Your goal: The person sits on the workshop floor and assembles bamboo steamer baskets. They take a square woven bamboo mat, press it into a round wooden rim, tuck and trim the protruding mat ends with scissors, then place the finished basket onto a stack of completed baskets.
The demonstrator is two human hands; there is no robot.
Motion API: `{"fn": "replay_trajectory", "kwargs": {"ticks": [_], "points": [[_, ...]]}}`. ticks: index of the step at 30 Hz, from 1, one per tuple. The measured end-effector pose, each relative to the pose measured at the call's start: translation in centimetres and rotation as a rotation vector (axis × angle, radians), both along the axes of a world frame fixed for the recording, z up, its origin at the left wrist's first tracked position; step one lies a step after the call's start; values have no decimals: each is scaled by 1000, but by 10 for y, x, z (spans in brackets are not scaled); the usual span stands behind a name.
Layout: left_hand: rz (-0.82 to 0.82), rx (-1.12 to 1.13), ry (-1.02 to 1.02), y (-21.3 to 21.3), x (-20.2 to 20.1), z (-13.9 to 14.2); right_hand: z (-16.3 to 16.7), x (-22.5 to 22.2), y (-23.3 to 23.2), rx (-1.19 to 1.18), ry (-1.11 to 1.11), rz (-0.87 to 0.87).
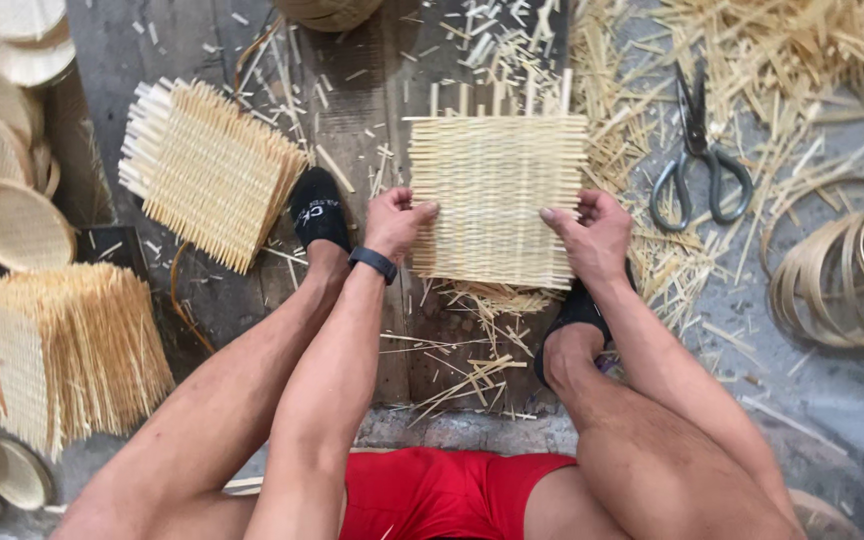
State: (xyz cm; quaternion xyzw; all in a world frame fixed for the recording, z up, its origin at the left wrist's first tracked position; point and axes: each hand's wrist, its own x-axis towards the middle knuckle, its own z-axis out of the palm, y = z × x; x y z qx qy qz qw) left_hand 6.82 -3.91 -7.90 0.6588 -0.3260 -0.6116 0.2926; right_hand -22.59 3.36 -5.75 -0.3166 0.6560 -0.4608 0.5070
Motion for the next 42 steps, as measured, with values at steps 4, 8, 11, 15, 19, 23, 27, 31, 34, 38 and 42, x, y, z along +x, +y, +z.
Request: {"fn": "replay_trajectory", "kwargs": {"ticks": [4,8,11,15,19,23,27,31,34,38,42], "points": [[24,46,-1,5,-8,22,-2,-1,4,15,145,-3],[-594,-619,-523,29,-41,66,2,-3,11,52,313,-24],[-1163,-645,-769,42,-67,88,7,0,16,83,259,-40],[-1300,-624,-912,48,-83,95,18,-22,24,105,347,-15],[-1282,-562,-877,49,-81,96,42,-132,57,-178,497,-337],[-1298,-548,-869,49,-84,104,72,-284,143,122,1464,-261],[-1350,-567,-972,45,-98,117,80,-357,199,245,1648,-1],[-1286,-453,-876,33,-112,142,135,-374,202,13,1546,-50],[-907,-702,-532,27,-128,172,214,-350,179,-196,1152,-42],[-466,-451,291,15,-164,204,296,-264,108,-167,471,236],[-52,-90,1082,2,-157,225,322,-169,35,66,217,507]]}}
